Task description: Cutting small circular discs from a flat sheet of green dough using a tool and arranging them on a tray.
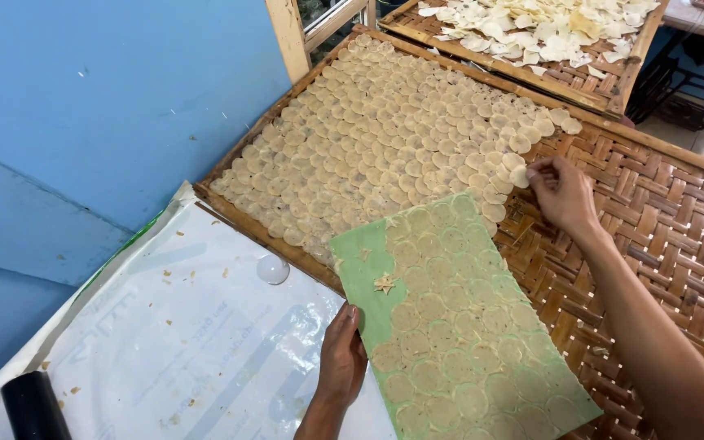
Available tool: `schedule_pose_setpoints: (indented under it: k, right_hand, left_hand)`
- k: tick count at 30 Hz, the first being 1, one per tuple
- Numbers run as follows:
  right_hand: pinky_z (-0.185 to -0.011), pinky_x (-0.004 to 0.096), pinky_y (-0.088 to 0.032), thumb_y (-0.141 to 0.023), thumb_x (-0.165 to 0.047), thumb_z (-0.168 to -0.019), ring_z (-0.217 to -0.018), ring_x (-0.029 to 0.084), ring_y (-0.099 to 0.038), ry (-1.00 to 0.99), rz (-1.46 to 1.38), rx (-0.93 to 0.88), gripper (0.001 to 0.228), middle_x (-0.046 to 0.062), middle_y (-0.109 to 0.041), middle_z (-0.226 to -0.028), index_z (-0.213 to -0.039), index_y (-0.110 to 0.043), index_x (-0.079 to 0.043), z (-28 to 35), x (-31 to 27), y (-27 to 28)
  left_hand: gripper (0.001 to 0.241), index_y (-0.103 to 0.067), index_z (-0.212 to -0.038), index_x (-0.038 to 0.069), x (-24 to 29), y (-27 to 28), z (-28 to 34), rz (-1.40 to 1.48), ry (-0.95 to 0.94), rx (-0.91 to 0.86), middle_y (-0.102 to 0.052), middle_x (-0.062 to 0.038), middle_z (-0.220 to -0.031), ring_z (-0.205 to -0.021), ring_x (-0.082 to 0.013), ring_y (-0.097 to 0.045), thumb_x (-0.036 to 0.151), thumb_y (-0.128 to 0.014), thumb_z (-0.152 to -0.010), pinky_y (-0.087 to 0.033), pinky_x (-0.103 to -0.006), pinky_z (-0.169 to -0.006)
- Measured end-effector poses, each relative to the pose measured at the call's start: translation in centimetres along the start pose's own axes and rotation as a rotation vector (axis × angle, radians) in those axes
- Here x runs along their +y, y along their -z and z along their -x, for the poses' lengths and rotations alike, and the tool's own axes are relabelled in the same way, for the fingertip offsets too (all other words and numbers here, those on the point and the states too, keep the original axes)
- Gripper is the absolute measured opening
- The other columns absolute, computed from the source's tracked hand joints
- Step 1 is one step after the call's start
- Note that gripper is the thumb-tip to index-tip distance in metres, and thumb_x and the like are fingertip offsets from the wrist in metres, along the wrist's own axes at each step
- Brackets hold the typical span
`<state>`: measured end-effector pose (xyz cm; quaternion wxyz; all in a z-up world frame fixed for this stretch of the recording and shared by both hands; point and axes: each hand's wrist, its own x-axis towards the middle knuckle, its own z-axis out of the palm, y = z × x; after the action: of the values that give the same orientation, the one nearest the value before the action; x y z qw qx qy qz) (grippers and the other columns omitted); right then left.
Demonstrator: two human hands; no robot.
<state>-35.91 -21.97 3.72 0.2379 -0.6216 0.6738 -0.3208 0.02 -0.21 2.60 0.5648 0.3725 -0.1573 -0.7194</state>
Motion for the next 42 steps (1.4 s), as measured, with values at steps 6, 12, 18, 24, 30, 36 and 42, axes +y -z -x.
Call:
schedule_pose_setpoints:
  k: [6, 12, 18, 24, 30, 36, 42]
  right_hand:
    - [-0.071, 0.037, -0.054, -0.067, -0.005, -0.103, -0.078, 0.025, -0.062, 0.175, 0.041, 0.205, 0.014, 0.017, -0.067, -0.095, -0.110, -0.066, 0.008, -3.8, 4.2, -1.1]
    - [-0.069, 0.035, -0.053, -0.070, -0.002, -0.100, -0.074, 0.022, -0.060, 0.155, 0.068, 0.287, 0.011, 0.015, -0.067, -0.091, -0.104, -0.069, 0.008, -6.3, 4.9, -2.1]
    - [-0.067, 0.035, -0.049, -0.070, -0.004, -0.102, -0.072, 0.022, -0.056, 0.210, 0.135, 0.357, 0.012, 0.016, -0.065, -0.091, -0.105, -0.074, 0.007, -6.8, 4.9, -2.8]
    - [-0.078, 0.039, -0.052, -0.067, -0.005, -0.102, -0.079, 0.023, -0.060, 0.235, 0.198, 0.348, 0.027, 0.017, -0.068, -0.099, -0.126, -0.068, 0.008, -6.7, 5.6, -3.1]
    - [-0.079, 0.044, -0.055, -0.064, -0.007, -0.103, -0.091, 0.030, -0.058, 0.317, 0.127, 0.198, 0.039, 0.025, -0.056, -0.113, -0.134, -0.056, 0.015, -0.2, -2.1, -2.7]
    - [-0.079, 0.042, -0.058, -0.062, -0.013, -0.099, -0.104, 0.030, -0.060, 0.466, 0.103, -0.065, 0.029, 0.022, -0.058, -0.131, -0.125, -0.063, 0.001, 7.6, -10.8, -4.0]
    - [-0.076, 0.034, -0.062, -0.066, -0.018, -0.094, -0.093, 0.024, -0.067, 0.680, 0.197, -0.228, 0.028, 0.016, -0.067, -0.122, -0.118, -0.072, -0.005, 10.3, -13.9, -7.7]
  left_hand:
    - [0.047, -0.056, -0.138, -0.007, 0.6, -0.9, 0.2, -0.008, 0.047, 0.073, -0.063, -0.022, -0.134, -0.121, -0.0302, -0.057, 0.020, -0.047, -0.100, -0.043, -0.0428, -0.104]
    - [0.048, -0.054, -0.139, -0.008, 0.7, -1.0, 0.1, 0.002, 0.062, 0.099, -0.062, -0.024, -0.135, -0.123, -0.0313, -0.057, 0.020, -0.046, -0.100, -0.043, -0.0443, -0.106]
    - [0.046, -0.055, -0.139, -0.008, 0.5, -0.6, 0.1, 0.009, 0.054, 0.066, -0.065, -0.022, -0.130, -0.112, -0.0273, -0.060, 0.018, -0.046, -0.101, -0.047, -0.0399, -0.095]
    - [0.034, -0.060, -0.124, -0.004, -0.5, 0.9, -0.4, -0.003, -0.008, -0.016, -0.058, -0.011, -0.103, -0.088, -0.0169, -0.049, 0.021, -0.045, -0.107, -0.039, -0.0324, -0.078]
    - [0.032, -0.064, -0.126, -0.007, -1.1, 1.4, -0.6, 0.003, -0.095, -0.014, -0.069, -0.009, -0.096, -0.074, -0.0094, -0.057, 0.014, -0.049, -0.106, -0.044, -0.0248, -0.067]
    - [0.032, -0.060, -0.128, -0.008, -0.6, 1.4, -0.9, 0.140, -0.162, 0.091, -0.069, -0.014, -0.112, -0.094, -0.0156, -0.062, 0.012, -0.047, -0.106, -0.050, -0.0290, -0.086]
    - [0.032, -0.060, -0.130, -0.003, -0.5, 1.4, -0.9, 0.120, -0.146, 0.045, -0.065, -0.006, -0.095, -0.071, -0.0074, -0.053, 0.018, -0.047, -0.108, -0.044, -0.0236, -0.064]
